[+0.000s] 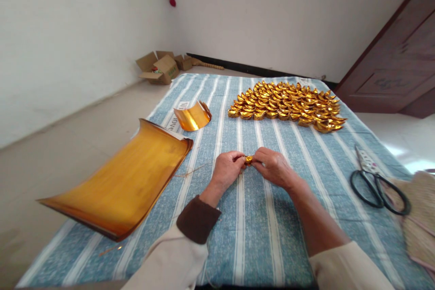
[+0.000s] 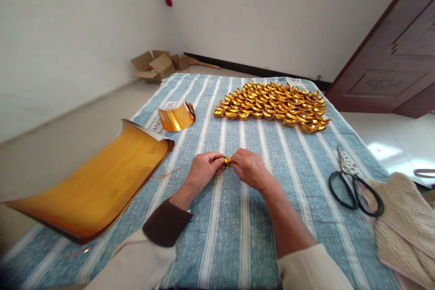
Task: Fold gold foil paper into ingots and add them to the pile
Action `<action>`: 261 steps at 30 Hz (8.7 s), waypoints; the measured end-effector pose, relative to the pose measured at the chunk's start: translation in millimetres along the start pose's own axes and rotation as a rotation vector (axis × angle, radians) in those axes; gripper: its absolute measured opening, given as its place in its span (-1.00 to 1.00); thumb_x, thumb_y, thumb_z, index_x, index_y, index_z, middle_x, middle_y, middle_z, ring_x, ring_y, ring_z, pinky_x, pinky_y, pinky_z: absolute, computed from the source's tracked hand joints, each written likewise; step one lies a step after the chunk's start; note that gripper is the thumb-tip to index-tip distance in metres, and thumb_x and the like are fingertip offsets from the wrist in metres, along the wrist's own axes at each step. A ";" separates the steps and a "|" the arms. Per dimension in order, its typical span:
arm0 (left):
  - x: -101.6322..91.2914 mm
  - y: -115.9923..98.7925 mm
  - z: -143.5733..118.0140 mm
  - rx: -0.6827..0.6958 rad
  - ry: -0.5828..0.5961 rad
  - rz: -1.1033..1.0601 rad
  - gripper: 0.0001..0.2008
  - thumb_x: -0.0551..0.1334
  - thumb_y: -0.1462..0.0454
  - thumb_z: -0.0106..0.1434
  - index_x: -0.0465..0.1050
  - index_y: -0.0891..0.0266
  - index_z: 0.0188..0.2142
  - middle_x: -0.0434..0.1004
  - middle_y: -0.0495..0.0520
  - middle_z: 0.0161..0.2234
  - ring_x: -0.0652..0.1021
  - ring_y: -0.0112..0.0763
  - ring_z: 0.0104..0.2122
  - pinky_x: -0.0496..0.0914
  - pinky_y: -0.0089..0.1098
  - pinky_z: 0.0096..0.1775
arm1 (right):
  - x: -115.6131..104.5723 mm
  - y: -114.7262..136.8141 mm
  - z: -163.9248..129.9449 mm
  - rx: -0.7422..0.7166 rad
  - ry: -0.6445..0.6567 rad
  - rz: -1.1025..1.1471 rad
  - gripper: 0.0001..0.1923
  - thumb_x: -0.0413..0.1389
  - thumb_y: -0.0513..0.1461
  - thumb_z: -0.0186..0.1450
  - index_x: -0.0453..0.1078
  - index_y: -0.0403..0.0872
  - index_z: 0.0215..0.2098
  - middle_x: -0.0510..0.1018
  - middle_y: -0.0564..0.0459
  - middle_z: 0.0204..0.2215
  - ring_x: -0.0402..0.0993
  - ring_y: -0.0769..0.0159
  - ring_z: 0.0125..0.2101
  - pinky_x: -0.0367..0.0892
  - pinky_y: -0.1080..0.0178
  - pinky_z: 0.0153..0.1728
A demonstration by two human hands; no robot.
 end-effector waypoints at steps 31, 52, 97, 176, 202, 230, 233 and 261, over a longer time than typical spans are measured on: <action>-2.4 -3.4 -5.3 -0.062 -0.016 -0.197 -0.88 0.25 0.42 0.12 0.58 0.32 -0.38 0.58 0.03 -0.54 0.55 -0.47 -0.54 0.42 -0.53 -0.50 | 4.2 6.9 -1.9 -0.009 -0.193 -0.060 -0.81 0.04 -0.30 0.33 0.36 -0.08 -0.46 0.43 0.02 -0.50 0.36 0.31 -0.45 0.16 0.29 -0.43; -6.8 -10.4 -7.9 -0.115 -0.027 -0.253 -0.89 0.25 0.36 0.14 0.56 0.35 -0.43 0.54 0.03 -0.58 0.50 -0.52 -0.62 0.34 -0.55 -0.60 | 6.2 1.6 -4.4 0.200 -0.253 0.191 -0.87 0.08 -0.29 0.23 0.37 -0.06 -0.49 0.46 0.09 -0.54 0.33 0.38 -0.54 0.19 0.33 -0.46; -2.9 -5.3 -9.3 -0.210 0.268 -0.798 -0.89 0.29 0.36 0.21 0.52 0.41 -0.29 0.56 0.09 -0.44 0.53 -0.57 -0.59 0.39 -0.62 -0.57 | 3.8 0.0 -4.7 0.589 -0.233 1.077 -0.73 0.30 -0.08 0.06 0.39 -0.09 -0.52 0.47 0.15 -0.68 0.34 0.44 -0.66 0.21 0.36 -0.59; -4.7 -1.4 -10.5 -0.175 0.078 -0.577 -0.82 0.35 0.26 0.13 0.53 0.37 -0.33 0.56 0.06 -0.52 0.54 -0.48 -0.62 0.35 -0.57 -0.63 | 13.3 -3.3 -4.2 0.557 -0.166 1.113 -0.70 0.30 -0.03 0.06 0.49 -0.09 -0.40 0.50 0.15 -0.62 0.35 0.44 -0.64 0.29 0.34 -0.58; -12.0 0.4 -7.5 -0.197 -0.003 -0.645 -0.88 0.23 0.36 0.21 0.53 0.38 -0.29 0.61 0.11 -0.46 0.60 -0.41 -0.55 0.41 -0.56 -0.59 | 8.2 -3.1 -5.0 0.435 -0.107 1.144 -0.67 0.29 -0.20 0.05 0.49 -0.07 -0.19 0.57 0.11 -0.46 0.45 0.39 -0.53 0.34 0.30 -0.49; -8.3 -4.9 -11.1 -0.213 0.122 -0.817 -0.86 0.38 0.45 0.04 0.56 0.42 -0.35 0.57 0.10 -0.45 0.51 -0.57 -0.54 0.38 -0.61 -0.55 | 7.1 -11.0 -8.1 0.642 -0.423 1.138 -0.62 0.31 -0.09 0.00 0.51 -0.11 -0.26 0.65 0.04 -0.47 0.55 0.27 -0.52 0.44 0.27 -0.51; -7.8 -4.8 -11.1 -0.206 0.134 -0.823 -0.84 0.40 0.43 0.02 0.56 0.41 -0.34 0.57 0.11 -0.43 0.51 -0.56 -0.53 0.37 -0.61 -0.54 | 7.1 -12.8 -8.7 0.638 -0.452 1.127 -0.65 0.30 -0.11 0.02 0.51 -0.10 -0.25 0.65 0.06 -0.48 0.57 0.26 -0.49 0.45 0.25 -0.45; -13.2 -8.0 -10.7 -0.119 0.066 -0.939 -0.47 0.37 0.48 -0.01 0.46 0.23 -0.01 0.60 0.05 -0.23 0.57 -0.51 -0.43 0.39 -0.59 -0.49 | 6.0 -7.3 -7.6 0.697 -0.413 1.213 -0.63 0.32 -0.08 -0.01 0.49 -0.10 -0.30 0.43 0.22 -0.69 0.39 0.38 -0.67 0.35 0.31 -0.67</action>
Point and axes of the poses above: each hand's wrist, its own z-axis towards the middle knuckle, its own x-axis out of the palm, y = z × x, the point moved 5 cm from there along z, towards the middle knuckle
